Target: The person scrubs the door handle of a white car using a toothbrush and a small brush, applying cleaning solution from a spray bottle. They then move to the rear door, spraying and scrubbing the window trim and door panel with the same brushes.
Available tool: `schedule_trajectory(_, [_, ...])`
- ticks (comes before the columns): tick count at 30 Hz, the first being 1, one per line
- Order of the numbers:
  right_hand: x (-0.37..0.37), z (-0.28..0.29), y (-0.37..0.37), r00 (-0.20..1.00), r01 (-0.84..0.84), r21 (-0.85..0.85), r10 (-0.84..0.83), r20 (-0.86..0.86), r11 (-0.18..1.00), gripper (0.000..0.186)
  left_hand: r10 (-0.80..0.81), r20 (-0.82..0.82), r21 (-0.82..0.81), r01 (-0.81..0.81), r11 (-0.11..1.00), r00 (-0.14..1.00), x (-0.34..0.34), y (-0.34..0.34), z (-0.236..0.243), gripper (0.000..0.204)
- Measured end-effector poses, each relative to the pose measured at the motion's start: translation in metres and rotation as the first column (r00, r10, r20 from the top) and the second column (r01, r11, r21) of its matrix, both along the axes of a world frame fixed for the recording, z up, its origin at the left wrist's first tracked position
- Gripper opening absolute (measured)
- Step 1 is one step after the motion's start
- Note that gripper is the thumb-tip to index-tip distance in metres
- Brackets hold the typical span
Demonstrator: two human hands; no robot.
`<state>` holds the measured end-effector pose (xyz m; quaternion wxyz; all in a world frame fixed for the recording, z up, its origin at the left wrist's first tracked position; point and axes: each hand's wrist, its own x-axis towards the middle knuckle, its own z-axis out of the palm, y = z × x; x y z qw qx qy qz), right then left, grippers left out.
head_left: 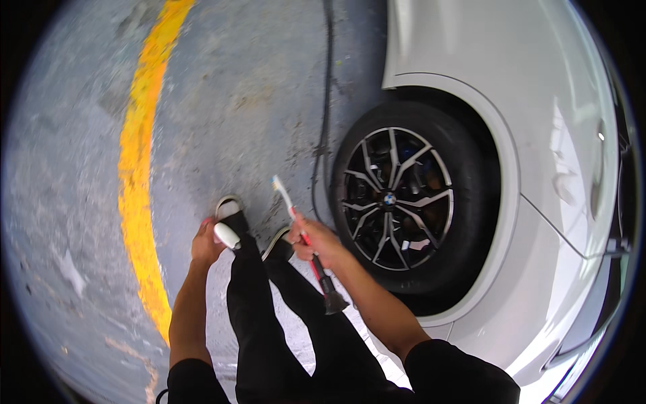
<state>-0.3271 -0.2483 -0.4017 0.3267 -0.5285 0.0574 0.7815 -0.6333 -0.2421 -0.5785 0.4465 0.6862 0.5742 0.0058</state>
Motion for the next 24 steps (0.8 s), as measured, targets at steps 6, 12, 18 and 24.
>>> schedule_trajectory(6, [0.003, 0.061, -0.01, 0.987, 0.012, 0.008, -0.013, 0.158, 1.0, 0.048, -0.038, 0.253, 0.122, 0.007, 0.993, 0.967, 0.038, 0.03, 0.076, 0.05])
schedule_trajectory(12, [0.009, 0.157, -0.041, 0.97, 0.155, 0.079, -0.167, 0.174, 0.985, 0.051, -0.533, 0.503, 0.501, 0.272, 0.821, 0.681, 0.108, 0.093, 0.274, 0.056])
schedule_trajectory(18, [0.021, 0.249, -0.09, 0.919, 0.275, 0.1, -0.292, 0.265, 0.956, 0.05, -0.816, 0.534, 0.763, 0.29, 0.578, 0.222, 0.206, 0.14, 0.505, 0.062])
schedule_trajectory(24, [0.025, 0.32, -0.186, 0.871, 0.29, 0.189, -0.34, 0.355, 0.938, 0.049, -0.535, 0.803, 0.432, 0.362, 0.826, 0.263, 0.29, 0.1, 0.636, 0.046])
